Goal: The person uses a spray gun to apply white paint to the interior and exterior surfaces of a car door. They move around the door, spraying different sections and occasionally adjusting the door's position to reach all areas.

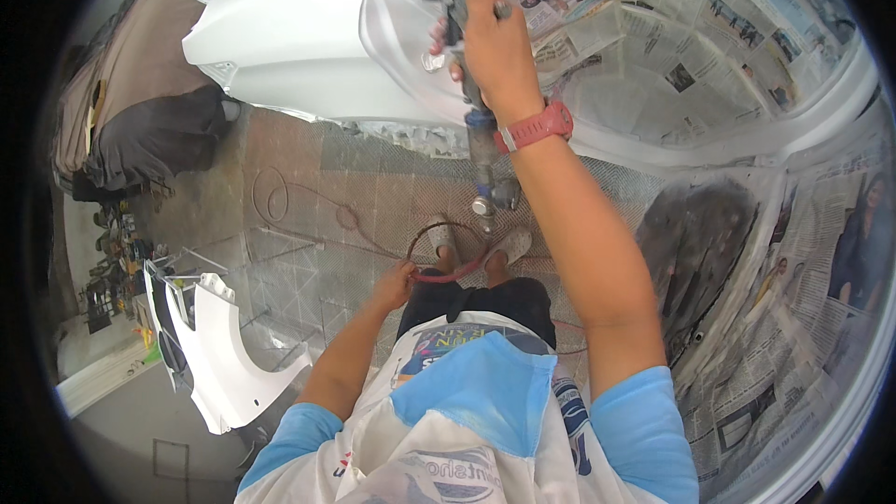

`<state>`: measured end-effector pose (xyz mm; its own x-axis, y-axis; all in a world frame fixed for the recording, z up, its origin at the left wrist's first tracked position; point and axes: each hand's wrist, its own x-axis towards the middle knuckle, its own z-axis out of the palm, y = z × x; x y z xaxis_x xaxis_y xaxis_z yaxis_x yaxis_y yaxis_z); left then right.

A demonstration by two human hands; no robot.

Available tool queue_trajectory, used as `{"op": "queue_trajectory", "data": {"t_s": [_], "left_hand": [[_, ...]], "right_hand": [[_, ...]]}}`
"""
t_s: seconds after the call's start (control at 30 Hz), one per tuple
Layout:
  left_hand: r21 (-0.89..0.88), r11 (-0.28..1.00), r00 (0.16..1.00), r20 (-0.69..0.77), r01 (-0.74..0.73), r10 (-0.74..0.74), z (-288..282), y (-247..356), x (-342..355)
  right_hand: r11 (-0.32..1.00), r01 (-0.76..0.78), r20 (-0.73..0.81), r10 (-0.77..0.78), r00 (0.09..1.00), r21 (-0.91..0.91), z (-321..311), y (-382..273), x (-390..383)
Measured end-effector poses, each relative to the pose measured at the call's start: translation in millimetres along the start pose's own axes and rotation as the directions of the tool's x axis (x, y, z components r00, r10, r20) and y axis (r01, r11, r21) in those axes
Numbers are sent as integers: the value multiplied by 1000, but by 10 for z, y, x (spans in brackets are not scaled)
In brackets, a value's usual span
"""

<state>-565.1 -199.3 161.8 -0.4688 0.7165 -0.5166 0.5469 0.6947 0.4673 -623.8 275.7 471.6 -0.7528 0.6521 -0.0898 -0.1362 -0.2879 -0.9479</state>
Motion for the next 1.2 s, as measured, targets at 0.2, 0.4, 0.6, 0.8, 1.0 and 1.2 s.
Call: {"op": "queue_trajectory", "data": {"t_s": [0.2,0.4,0.6,0.8,1.0,1.2], "left_hand": [[293,956,983,167,23,-75,-173,-56,-109],[364,931,953,284,-5,-105,-309,-28,-267],[91,977,971,160,-191,175,-500,-274,-382],[123,956,955,166,-268,246,-697,-445,-433],[177,973,989,62,-146,137,-811,-308,-473],[212,971,993,51,-112,104,-752,-347,-539]], "right_hand": [[950,-194,-315,111,942,-244,-463,906,-313],[971,-156,-311,94,946,-182,-343,831,-376],[994,106,6,-106,994,33,130,160,-201],[986,-78,34,74,997,150,92,290,-232],[958,-261,-98,250,963,-116,-149,891,-661],[984,-170,13,171,985,-48,-6,743,-612]]}}
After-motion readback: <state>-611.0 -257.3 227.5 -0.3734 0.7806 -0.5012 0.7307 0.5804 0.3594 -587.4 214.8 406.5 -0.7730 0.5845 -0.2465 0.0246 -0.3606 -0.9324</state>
